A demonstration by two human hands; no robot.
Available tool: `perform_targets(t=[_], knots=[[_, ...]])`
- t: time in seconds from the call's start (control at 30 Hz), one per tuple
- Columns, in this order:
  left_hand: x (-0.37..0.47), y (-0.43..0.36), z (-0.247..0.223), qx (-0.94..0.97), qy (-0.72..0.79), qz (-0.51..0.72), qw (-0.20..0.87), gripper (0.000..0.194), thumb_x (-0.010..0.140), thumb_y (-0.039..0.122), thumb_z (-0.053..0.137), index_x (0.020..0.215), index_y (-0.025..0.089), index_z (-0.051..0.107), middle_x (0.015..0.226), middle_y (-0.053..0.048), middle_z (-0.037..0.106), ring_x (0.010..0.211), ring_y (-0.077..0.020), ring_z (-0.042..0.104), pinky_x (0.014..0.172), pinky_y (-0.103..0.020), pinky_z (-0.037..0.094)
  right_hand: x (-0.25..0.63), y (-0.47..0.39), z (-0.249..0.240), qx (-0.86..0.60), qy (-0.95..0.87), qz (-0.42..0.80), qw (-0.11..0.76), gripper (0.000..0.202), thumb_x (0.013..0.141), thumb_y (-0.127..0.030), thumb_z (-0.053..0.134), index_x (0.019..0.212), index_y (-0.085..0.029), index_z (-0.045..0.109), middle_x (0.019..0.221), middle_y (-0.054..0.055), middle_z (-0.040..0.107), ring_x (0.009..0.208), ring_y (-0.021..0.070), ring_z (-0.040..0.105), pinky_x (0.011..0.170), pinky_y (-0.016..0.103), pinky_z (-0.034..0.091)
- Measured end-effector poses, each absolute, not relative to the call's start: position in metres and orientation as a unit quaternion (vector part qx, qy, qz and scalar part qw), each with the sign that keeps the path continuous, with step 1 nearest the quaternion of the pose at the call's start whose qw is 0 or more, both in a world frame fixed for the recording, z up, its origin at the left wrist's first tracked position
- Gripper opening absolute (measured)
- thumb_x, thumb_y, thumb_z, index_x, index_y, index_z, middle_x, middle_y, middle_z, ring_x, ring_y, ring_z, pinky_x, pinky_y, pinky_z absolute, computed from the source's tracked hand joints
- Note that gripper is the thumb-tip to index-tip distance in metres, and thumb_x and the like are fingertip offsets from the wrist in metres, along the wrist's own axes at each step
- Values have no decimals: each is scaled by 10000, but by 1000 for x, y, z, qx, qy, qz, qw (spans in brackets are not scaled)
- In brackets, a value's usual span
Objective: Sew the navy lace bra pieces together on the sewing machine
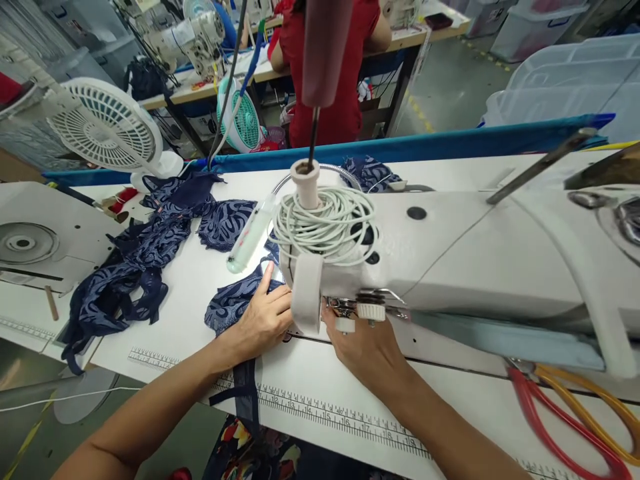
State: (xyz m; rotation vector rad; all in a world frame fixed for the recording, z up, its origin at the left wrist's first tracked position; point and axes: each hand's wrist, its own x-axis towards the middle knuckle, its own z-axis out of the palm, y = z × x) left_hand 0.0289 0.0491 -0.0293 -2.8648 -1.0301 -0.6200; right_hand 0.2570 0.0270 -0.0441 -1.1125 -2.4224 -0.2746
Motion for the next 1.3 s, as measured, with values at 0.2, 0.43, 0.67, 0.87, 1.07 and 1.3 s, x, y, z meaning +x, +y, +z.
perform_targets(t=[0.2,0.43,0.67,0.87,1.07,1.3], knots=[[29,56,-32,-917,-351,-191,7,249,904,72,463,1015,197,648,1022,-55,711,1054,-213,617,1140,-646,214,258,31,-37,-372,-870,-185,266,185,837,-123,607,982,-172,712,814,66,693,747,207,595,693,368,426],[29,56,-32,-914,-360,-184,9,275,887,74,477,1078,193,635,1012,-72,704,1017,-226,624,1117,-630,253,272,36,-40,-391,-827,-80,397,144,807,-81,574,875,-201,613,630,-4,567,572,140,495,565,287,357],[31,56,-32,-913,-365,-183,12,324,807,22,479,1051,175,627,1003,-84,696,984,-232,623,1090,-613,294,272,38,-39,-399,-818,-76,407,175,815,-43,511,778,-214,514,562,-37,453,506,128,406,521,291,267],[28,58,-30,-916,-353,-192,-4,372,775,-7,473,1066,166,629,986,-71,697,982,-216,620,1109,-602,267,272,39,-37,-418,-825,-59,376,202,804,-20,446,775,-212,503,560,-39,433,490,123,395,538,296,271],[26,54,-33,-912,-369,-177,-29,391,789,7,484,1101,193,631,976,-60,702,981,-209,619,1114,-596,251,269,38,-33,-415,-826,-54,379,235,823,-14,461,692,-208,442,568,-35,425,526,122,393,545,291,261],[32,59,-30,-886,-398,-235,-40,221,919,136,476,1084,164,621,1026,-93,690,1070,-224,605,1086,-548,343,268,41,-40,-391,-842,-65,364,210,842,-39,475,705,-198,481,616,-8,495,571,133,438,579,284,332]])
